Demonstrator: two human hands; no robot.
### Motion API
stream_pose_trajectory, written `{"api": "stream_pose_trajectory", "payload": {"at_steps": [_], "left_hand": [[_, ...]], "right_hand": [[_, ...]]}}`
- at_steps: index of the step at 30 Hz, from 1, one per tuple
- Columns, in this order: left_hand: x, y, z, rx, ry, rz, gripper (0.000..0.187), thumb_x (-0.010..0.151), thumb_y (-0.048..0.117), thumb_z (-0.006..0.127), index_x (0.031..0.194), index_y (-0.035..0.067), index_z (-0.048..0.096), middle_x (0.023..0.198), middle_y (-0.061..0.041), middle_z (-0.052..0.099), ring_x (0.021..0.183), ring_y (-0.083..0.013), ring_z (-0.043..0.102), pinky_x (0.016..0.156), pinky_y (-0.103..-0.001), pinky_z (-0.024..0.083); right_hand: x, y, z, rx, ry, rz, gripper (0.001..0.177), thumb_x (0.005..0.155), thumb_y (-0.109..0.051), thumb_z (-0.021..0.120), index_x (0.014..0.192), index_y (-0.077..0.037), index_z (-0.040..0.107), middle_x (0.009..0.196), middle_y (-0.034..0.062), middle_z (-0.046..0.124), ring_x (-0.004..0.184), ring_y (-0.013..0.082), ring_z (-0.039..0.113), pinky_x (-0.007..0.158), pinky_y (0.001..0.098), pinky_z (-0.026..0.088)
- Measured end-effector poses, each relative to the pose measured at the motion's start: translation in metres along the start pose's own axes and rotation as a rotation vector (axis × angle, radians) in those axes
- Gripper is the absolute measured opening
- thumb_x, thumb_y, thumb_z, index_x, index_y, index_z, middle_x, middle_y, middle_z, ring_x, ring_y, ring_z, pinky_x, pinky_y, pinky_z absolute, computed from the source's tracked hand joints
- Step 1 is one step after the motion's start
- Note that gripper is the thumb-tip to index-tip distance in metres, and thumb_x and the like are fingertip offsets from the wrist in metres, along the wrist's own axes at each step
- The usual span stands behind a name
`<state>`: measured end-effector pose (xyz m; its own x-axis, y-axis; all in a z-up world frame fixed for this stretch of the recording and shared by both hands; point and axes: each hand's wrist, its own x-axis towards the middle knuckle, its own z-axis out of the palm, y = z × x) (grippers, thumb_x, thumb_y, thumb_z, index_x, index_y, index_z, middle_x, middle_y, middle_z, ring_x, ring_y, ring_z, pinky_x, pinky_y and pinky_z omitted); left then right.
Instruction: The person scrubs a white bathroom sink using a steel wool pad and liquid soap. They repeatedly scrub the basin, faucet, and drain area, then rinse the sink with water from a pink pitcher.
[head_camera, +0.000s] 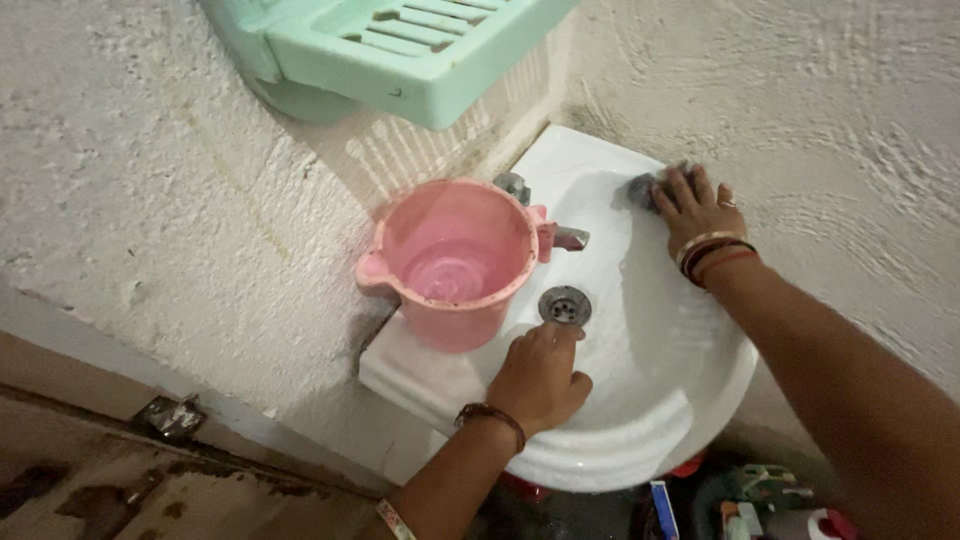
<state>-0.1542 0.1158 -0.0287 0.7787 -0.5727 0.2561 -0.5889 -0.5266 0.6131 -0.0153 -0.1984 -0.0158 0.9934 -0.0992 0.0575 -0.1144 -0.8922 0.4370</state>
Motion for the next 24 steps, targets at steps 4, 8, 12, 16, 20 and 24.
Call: {"api": "stream_pose_trajectory", "payload": {"at_steps": [4,8,12,16,20,24], "left_hand": [[0.0,-0.003,0.001,0.016,-0.014,0.016,0.049,0.08,0.017,0.064,0.126,0.0,0.061,0.12,-0.024,0.063,0.116,-0.0407,0.058,0.101,-0.052,0.044],[0.002,0.0,0.001,0.032,-0.061,0.0,0.047,0.08,0.018,0.063,0.124,0.001,0.062,0.12,-0.023,0.063,0.117,-0.0397,0.058,0.101,-0.051,0.044],[-0.003,0.004,-0.004,0.049,-0.092,0.016,0.046,0.081,0.018,0.062,0.124,0.001,0.063,0.123,-0.023,0.063,0.117,-0.0407,0.059,0.102,-0.051,0.045],[-0.003,0.01,-0.007,0.078,-0.152,0.038,0.046,0.085,0.023,0.062,0.126,0.003,0.062,0.123,-0.023,0.063,0.115,-0.0399,0.06,0.102,-0.051,0.045],[-0.005,0.014,-0.009,0.055,-0.149,0.083,0.044,0.087,0.029,0.062,0.124,0.005,0.065,0.123,-0.02,0.065,0.115,-0.038,0.062,0.1,-0.05,0.048],[-0.003,0.017,-0.004,0.048,-0.202,0.066,0.045,0.09,0.034,0.063,0.124,0.006,0.065,0.125,-0.021,0.064,0.115,-0.039,0.061,0.101,-0.05,0.046]], "right_hand": [[-0.032,0.014,-0.01,0.139,-0.062,0.058,0.065,0.098,-0.017,0.047,0.159,-0.027,0.028,0.173,0.0023,0.006,0.157,0.0281,0.007,0.124,0.0459,0.024],[-0.071,0.009,-0.017,0.415,-0.185,0.269,0.073,0.091,-0.024,0.068,0.156,-0.026,0.035,0.172,0.0037,0.009,0.157,0.0297,0.013,0.122,0.0491,0.029],[-0.121,-0.005,-0.015,0.551,0.0,0.307,0.074,0.083,-0.022,0.081,0.149,-0.013,0.051,0.169,0.0153,0.025,0.149,0.0379,0.036,0.126,0.0438,0.035],[-0.163,-0.032,-0.018,0.627,0.025,0.369,0.081,0.078,-0.021,0.085,0.148,-0.007,0.047,0.164,0.0194,0.025,0.146,0.0414,0.033,0.122,0.0473,0.033],[-0.211,-0.073,-0.033,0.722,0.093,0.456,0.078,0.082,-0.022,0.081,0.148,-0.007,0.044,0.16,0.0246,0.025,0.145,0.0452,0.03,0.118,0.0495,0.031],[-0.257,-0.105,-0.055,0.832,0.147,0.526,0.071,0.083,-0.02,0.076,0.145,-0.007,0.043,0.159,0.026,0.028,0.141,0.0471,0.037,0.115,0.0516,0.037]]}}
